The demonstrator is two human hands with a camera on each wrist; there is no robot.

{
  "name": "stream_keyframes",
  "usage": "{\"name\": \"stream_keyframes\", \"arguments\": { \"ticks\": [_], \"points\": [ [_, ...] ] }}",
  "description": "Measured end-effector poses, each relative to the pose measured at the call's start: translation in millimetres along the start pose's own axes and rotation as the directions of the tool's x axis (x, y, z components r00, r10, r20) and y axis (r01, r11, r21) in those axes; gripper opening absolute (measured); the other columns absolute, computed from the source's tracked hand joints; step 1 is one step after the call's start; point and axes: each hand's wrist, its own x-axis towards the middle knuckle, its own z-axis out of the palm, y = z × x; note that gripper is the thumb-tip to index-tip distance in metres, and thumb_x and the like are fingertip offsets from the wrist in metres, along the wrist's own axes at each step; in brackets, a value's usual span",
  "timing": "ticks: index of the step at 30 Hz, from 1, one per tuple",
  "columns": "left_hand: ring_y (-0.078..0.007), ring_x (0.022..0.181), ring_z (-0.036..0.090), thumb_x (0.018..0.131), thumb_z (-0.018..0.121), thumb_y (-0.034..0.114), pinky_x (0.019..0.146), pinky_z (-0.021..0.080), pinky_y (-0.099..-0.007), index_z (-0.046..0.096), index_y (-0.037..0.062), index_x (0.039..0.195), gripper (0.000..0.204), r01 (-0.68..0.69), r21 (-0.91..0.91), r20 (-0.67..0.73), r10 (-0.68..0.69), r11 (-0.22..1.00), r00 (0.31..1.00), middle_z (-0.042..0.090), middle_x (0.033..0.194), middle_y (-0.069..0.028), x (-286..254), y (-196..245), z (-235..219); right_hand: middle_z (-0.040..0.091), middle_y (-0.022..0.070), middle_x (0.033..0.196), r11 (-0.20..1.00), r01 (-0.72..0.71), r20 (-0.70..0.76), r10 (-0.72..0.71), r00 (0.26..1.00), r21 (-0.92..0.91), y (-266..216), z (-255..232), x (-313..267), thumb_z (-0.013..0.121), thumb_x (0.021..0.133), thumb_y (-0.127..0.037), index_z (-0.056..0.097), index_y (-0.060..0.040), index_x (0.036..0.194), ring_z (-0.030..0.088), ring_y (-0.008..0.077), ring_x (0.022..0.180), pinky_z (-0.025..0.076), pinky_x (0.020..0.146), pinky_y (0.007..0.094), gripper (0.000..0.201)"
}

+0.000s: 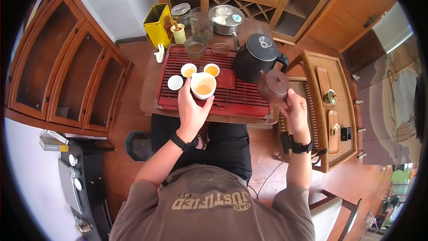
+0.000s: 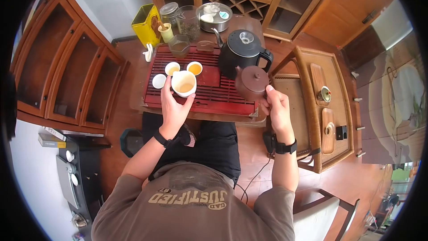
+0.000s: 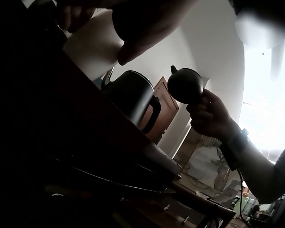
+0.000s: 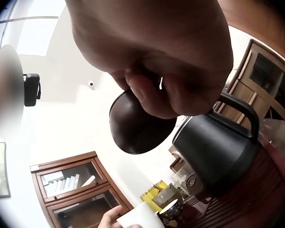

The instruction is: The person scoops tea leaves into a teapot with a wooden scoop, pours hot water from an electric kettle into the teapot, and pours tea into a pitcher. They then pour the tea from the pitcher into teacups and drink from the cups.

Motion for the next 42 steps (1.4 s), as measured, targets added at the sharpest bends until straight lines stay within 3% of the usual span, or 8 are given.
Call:
{"name": "stream_keyframes", "arguments": {
  "ticks": [4,8,14,18,29,32,37,42],
  "points": [
    [-0.0406,0.127,0.054,0.08,0.087,0.017,0.11,0.043,-0.05,0.036,-0.0027,0.153,0.091,-0.038,-0.004,-0.018,0.038,0.999,0.999,0.053,0.139,-0.0254,3.7,-1.8,3.6,0.042,-0.0034,0.067,0.993,-0.004,0.046,0.01,0.999,-0.117,0.1,5.6,-4.3,0.054,0.111,-0.031,0.043,-0.0126,0.067,0.038,0.0063,0.058,0.029,0.05,0.0246,0.049],
    [-0.0408,0.127,0.055,0.078,0.088,0.014,0.109,0.045,-0.0497,0.037,-0.0025,0.152,0.092,-0.027,-0.058,0.001,0.027,0.998,1.0,0.054,0.138,-0.0252,4.3,-0.3,4.1,0.043,-0.0033,0.067,0.998,0.003,-0.021,-0.004,1.0,-0.056,6.8,1.4,-2.5,0.054,0.111,-0.031,0.044,-0.013,0.068,0.038,0.0062,0.058,0.029,0.05,0.0242,0.048],
    [-0.0411,0.126,0.055,0.075,0.088,0.012,0.108,0.047,-0.0487,0.037,-0.0027,0.151,0.093,-0.182,-0.141,0.06,0.192,0.973,0.98,0.055,0.137,-0.0234,9.0,21.6,17.0,0.042,-0.0023,0.068,0.999,0.031,-0.029,-0.031,0.999,-0.022,8.7,6.1,-4.6,0.052,0.111,-0.032,0.042,-0.0134,0.07,0.038,0.0074,0.059,0.028,0.051,0.0236,0.046],
    [-0.0398,0.129,0.055,0.078,0.089,0.015,0.11,0.046,-0.047,0.036,-0.0018,0.152,0.093,-0.201,-0.207,0.148,0.234,0.958,0.961,0.053,0.141,-0.0235,12.6,31.6,30.1,0.042,-0.0011,0.07,0.998,0.058,-0.073,-0.058,0.996,0.002,3.6,13.2,-4.7,0.052,0.111,-0.032,0.041,-0.0134,0.072,0.037,0.0086,0.059,0.028,0.052,0.0248,0.045],
    [-0.0396,0.133,0.052,0.081,0.09,0.024,0.111,0.044,-0.0477,0.034,-0.0004,0.155,0.096,-0.157,-0.3,0.198,0.223,0.941,0.955,0.049,0.145,-0.0242,4.6,11.6,43.6,0.049,0.0014,0.073,0.995,0.095,-0.14,-0.1,0.985,-0.04,-10.1,20.8,-8.3,0.053,0.111,-0.033,0.043,-0.012,0.075,0.039,0.01,0.06,0.031,0.054,0.0255,0.043],
    [-0.0387,0.132,0.052,0.082,0.09,0.026,0.11,0.045,-0.0466,0.035,0.0009,0.155,0.095,-0.087,-0.318,0.239,0.169,0.944,0.956,0.049,0.144,-0.0233,6.6,7.9,44.3,0.049,0.0014,0.074,0.991,0.123,-0.075,-0.127,0.989,-0.058,-9.1,18.3,-9.6,0.053,0.111,-0.032,0.045,-0.0115,0.076,0.04,0.0096,0.06,0.031,0.054,0.0253,0.042],
    [-0.0379,0.131,0.052,0.081,0.09,0.025,0.109,0.045,-0.0456,0.039,0.0013,0.152,0.09,-0.134,-0.316,0.221,0.211,0.939,0.952,0.051,0.143,-0.0209,6.4,5.8,46.1,0.048,-0.0004,0.073,0.986,0.113,-0.03,-0.117,0.993,-0.125,-12.4,23.5,-10.7,0.052,0.112,-0.03,0.046,-0.0115,0.076,0.04,0.0078,0.06,0.03,0.054,0.0249,0.041],
    [-0.0392,0.134,0.05,0.082,0.089,0.023,0.111,0.045,-0.0473,0.042,0.0007,0.15,0.086,-0.046,-0.351,0.254,0.143,0.935,0.957,0.052,0.142,-0.021,6.4,8.5,45.9,0.045,-0.002,0.07,0.977,0.133,0.035,-0.129,0.991,-0.168,-4.7,16.5,-9.0,0.052,0.112,-0.032,0.046,-0.0121,0.075,0.04,0.0067,0.059,0.028,0.053,0.0242,0.043]
  ]
}}
